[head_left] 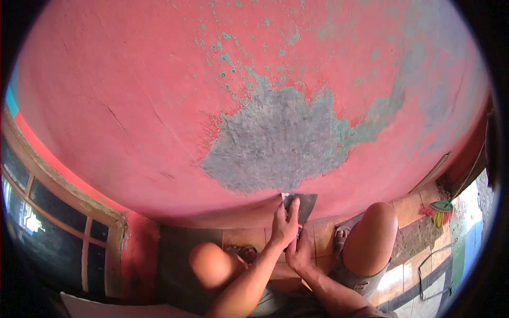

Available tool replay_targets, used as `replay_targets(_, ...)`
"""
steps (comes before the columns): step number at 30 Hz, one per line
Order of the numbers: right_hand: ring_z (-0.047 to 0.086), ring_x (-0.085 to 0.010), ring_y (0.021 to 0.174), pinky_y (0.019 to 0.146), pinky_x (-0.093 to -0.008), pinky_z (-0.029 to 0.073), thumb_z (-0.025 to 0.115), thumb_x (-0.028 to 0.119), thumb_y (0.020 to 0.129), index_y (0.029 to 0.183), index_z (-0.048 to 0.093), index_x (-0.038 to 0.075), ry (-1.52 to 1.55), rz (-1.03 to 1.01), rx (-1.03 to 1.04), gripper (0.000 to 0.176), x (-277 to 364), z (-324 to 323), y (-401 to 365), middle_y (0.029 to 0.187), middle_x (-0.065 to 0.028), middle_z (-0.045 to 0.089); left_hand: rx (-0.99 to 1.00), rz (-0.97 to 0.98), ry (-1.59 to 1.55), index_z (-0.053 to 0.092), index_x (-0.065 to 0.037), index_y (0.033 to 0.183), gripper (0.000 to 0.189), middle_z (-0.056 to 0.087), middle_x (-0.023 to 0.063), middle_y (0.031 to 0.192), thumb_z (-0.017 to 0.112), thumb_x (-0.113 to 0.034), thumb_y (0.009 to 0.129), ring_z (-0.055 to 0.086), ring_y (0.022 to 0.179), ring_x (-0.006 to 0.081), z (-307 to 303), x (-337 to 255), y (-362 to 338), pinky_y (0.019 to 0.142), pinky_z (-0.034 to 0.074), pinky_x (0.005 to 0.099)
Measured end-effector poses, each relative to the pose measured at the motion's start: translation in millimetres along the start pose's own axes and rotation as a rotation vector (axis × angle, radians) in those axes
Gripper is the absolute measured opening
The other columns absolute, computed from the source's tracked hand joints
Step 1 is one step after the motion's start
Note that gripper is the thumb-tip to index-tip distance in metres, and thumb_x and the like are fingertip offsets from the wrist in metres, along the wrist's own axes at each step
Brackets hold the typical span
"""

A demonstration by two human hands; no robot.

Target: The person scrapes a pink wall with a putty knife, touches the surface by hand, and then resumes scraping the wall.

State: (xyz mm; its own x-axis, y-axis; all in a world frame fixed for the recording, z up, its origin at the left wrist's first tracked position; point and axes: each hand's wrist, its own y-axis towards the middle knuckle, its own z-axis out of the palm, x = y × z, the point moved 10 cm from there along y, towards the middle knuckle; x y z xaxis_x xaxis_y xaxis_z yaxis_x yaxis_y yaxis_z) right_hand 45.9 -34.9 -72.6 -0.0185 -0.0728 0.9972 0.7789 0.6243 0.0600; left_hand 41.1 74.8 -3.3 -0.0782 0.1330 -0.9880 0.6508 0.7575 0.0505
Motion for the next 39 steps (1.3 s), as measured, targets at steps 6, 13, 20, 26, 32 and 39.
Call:
replay_targets(6, 0.069, -0.0358, 0.072, 0.061, -0.0425, 0.050, 0.049, 0.016, 0.100, 0.116, 0.050, -0.007, -0.116, -0.037, -0.040, 0.028, -5.0, -7.3, -1.3, 0.079, -0.0218, 0.065, -0.006, -0.136, -0.011, 0.060, 0.001, 0.108, 0.040, 0.061, 0.0031, 0.091, 0.051, -0.037, 0.104, 0.054, 0.083, 0.0116, 3.2, 6.7, -6.3, 0.076, 0.046, 0.0299)
replay_targets(13, 0.069, -0.0369, 0.078, 0.064, -0.0426, 0.051, 0.051, 0.014, 0.099, 0.118, 0.050, -0.007, -0.156, -0.080, -0.038, 0.028, 37.0, -9.4, 8.6, 0.085, -0.0241, 0.067, -0.030, -0.074, -0.164, 0.060, 0.002, 0.107, 0.041, 0.059, 0.0031, 0.084, 0.051, -0.037, 0.104, 0.057, 0.070, 0.0102, -0.7, 1.9, 2.5, 0.050, 0.052, 0.0256)
replay_targets(20, 0.069, -0.0374, 0.075, 0.062, -0.0425, 0.050, 0.050, 0.017, 0.100, 0.115, 0.051, -0.006, -0.093, 0.014, -0.019, 0.027, 13.8, -6.2, 0.4, 0.083, -0.0236, 0.067, -0.014, -0.116, -0.044, 0.060, 0.002, 0.102, 0.042, 0.056, 0.0029, 0.083, 0.051, -0.039, 0.104, 0.054, 0.071, 0.0119, 1.2, 7.9, -2.5, 0.056, 0.051, 0.0293)
replay_targets(26, 0.069, -0.0344, 0.073, 0.061, -0.0414, 0.050, 0.051, 0.019, 0.100, 0.112, 0.054, -0.005, -0.106, -0.064, -0.073, 0.027, 13.1, -10.6, 1.4, 0.081, -0.0230, 0.067, -0.022, -0.070, -0.023, 0.060, 0.003, 0.101, 0.043, 0.052, 0.0021, 0.080, 0.052, -0.040, 0.103, 0.055, 0.067, 0.0120, 0.3, 6.6, -0.6, 0.049, 0.055, 0.0290)
replay_targets(32, 0.068, -0.0330, 0.072, 0.062, -0.0415, 0.050, 0.050, 0.018, 0.099, 0.112, 0.054, -0.006, -0.120, 0.021, -0.046, 0.027, 28.0, -10.4, 2.7, 0.079, -0.0227, 0.066, -0.023, -0.029, 0.015, 0.059, 0.002, 0.098, 0.042, 0.051, 0.0006, 0.077, 0.051, -0.039, 0.104, 0.051, 0.066, 0.0107, -1.5, 7.0, 1.5, 0.050, 0.051, 0.0281)
replay_targets(39, 0.067, -0.0337, 0.075, 0.066, -0.0412, 0.050, 0.049, 0.013, 0.099, 0.120, 0.050, -0.007, -0.229, -0.126, -0.033, 0.029, 51.3, -12.6, 12.0, 0.086, -0.0223, 0.065, 0.025, -0.051, -0.213, 0.059, 0.001, 0.100, 0.042, 0.057, 0.0025, 0.079, 0.049, -0.039, 0.104, 0.058, 0.067, 0.0104, 2.5, -3.6, 5.9, 0.055, 0.054, 0.0275)
